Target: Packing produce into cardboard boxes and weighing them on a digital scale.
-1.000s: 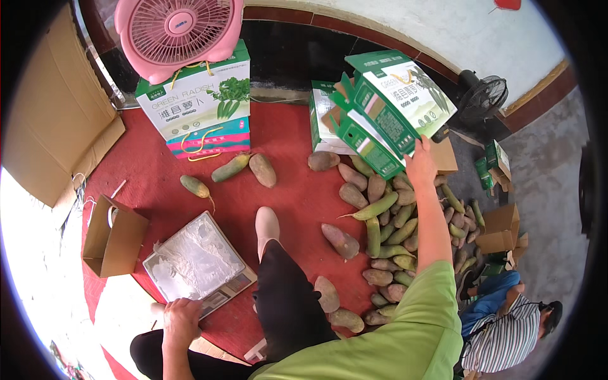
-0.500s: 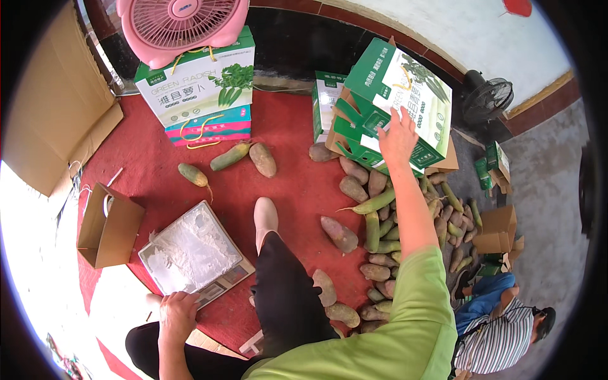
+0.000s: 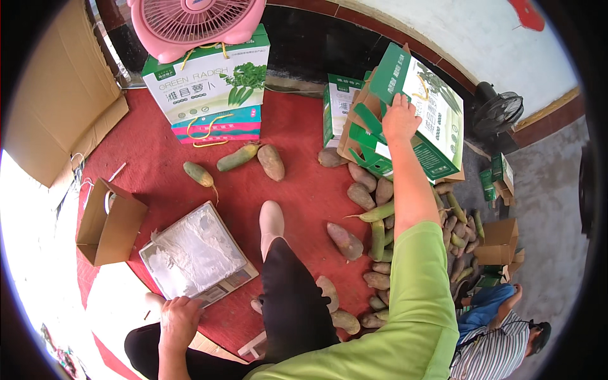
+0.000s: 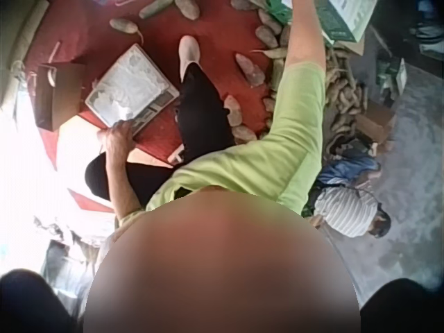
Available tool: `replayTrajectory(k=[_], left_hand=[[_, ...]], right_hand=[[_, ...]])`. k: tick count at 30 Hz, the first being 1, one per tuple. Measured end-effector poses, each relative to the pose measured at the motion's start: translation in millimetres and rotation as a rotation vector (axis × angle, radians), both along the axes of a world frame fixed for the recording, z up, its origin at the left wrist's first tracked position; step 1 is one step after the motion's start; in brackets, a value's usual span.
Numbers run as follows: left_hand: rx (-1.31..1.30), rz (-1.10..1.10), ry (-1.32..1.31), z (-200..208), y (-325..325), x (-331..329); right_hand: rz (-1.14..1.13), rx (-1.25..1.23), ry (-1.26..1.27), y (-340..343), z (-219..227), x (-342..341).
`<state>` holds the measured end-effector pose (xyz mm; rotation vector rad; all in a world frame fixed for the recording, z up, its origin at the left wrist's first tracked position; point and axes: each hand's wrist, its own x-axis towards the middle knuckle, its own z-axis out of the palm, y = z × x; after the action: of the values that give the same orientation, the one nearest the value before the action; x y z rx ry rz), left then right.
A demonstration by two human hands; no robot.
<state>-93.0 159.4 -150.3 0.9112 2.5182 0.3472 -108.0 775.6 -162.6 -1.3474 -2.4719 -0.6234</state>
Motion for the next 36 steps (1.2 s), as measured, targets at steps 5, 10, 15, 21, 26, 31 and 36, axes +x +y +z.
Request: replayTrajectory(k=[5, 10, 15, 21, 26, 31, 36], left_hand=[[0.046, 0.000, 0.032, 0, -5, 3], [0.056, -0.005, 0.083, 13, -10, 9], [0.072, 0.025, 0.078, 27, -16, 15], [0.390, 0.113, 0.253, 32, -35, 15], [0.509, 0.303, 0.585, 50, -48, 15], [0.483, 0.420, 0.796, 63, -78, 24], [0.450, 0.415, 0.759, 64, -119, 35]], right_hand=[[0.043, 0.106, 0.101, -1, 54, 40], [0.215, 0.083, 0.484, -18, 145, 92], [0.591, -0.250, 1.039, -52, 212, 144], [0.825, -0.967, 1.340, -134, 227, 150], [1.021, -1.148, 1.061, -223, 200, 92], [1.222, -1.456, 0.771, -319, 154, 33], [1.428, -1.671, 0.733, -386, 110, 3]])
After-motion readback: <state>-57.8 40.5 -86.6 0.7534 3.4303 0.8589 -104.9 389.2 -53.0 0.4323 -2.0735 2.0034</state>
